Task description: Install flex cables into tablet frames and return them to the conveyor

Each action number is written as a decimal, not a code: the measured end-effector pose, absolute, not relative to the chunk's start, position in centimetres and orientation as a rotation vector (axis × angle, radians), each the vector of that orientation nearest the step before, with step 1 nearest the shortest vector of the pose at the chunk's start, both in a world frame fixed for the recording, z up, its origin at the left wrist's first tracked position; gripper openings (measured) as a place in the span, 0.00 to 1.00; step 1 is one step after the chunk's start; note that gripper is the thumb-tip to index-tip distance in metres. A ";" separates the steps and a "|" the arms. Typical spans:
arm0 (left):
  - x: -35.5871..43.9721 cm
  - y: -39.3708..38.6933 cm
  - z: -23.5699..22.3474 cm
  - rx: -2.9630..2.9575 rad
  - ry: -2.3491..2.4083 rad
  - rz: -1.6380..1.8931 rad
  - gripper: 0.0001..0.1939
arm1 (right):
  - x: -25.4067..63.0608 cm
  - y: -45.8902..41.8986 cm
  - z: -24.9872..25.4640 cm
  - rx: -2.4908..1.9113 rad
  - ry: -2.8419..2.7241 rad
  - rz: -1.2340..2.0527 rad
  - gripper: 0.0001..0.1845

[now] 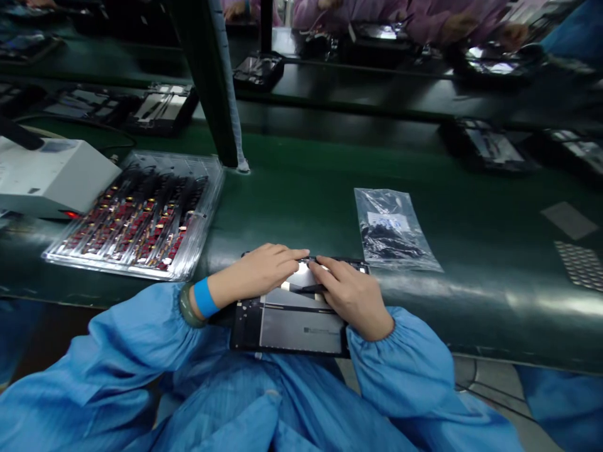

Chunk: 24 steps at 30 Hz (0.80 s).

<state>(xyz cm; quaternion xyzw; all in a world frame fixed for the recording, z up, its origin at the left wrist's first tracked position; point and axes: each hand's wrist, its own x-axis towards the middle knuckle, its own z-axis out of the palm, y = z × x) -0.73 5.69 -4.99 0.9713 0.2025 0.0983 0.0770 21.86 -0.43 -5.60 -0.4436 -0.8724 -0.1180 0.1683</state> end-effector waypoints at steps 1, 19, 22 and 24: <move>-0.6 5.7 -4.9 2.942 0.584 0.251 0.09 | 21.8 -0.4 -5.5 -1.265 -2.483 -0.335 0.15; -0.3 5.9 -4.8 3.063 0.555 0.076 0.22 | 23.8 -3.2 -4.3 -1.328 -2.489 -0.303 0.16; -0.2 5.6 -4.5 3.109 0.564 0.052 0.21 | 23.9 -3.0 -4.7 -1.310 -2.469 -0.390 0.14; -0.1 5.4 -4.4 3.128 0.563 0.053 0.21 | 24.0 -2.9 -5.0 -1.315 -2.462 -0.404 0.13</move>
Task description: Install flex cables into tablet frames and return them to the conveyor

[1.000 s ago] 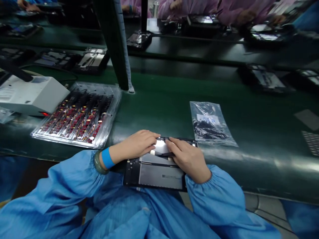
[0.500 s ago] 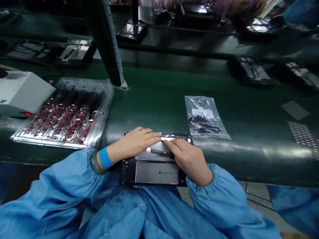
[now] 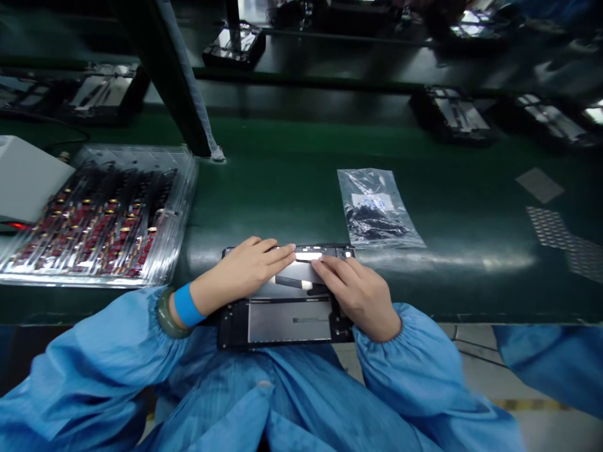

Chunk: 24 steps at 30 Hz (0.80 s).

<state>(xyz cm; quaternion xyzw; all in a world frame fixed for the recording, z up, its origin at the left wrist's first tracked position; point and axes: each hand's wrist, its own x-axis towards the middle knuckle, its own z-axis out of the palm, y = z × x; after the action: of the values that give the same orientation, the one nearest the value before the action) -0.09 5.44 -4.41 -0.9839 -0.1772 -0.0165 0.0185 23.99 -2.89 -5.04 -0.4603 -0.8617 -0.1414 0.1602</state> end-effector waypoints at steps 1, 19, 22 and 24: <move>0.0 5.4 -4.4 -3.050 -0.550 -0.053 0.21 | 24.0 -2.9 -5.2 -1.322 -2.462 -0.401 0.13; 0.1 4.9 -4.4 -3.043 -0.564 -0.057 0.23 | 24.0 -2.7 -5.3 -1.359 -2.481 -0.311 0.15; 0.2 4.8 -4.3 -3.040 -0.581 -0.025 0.23 | 24.1 -2.7 -5.0 -1.367 -2.522 -0.360 0.15; 0.1 4.9 -4.3 -3.049 -0.605 -0.011 0.23 | 24.6 -2.9 -4.8 -1.392 -2.530 -0.434 0.15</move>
<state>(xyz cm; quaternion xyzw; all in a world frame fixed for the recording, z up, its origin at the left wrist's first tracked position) 0.13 4.87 -4.31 -0.9807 -0.1945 -0.0037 0.0167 24.64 -2.94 -4.82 -0.4739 -0.8610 -0.1476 0.1106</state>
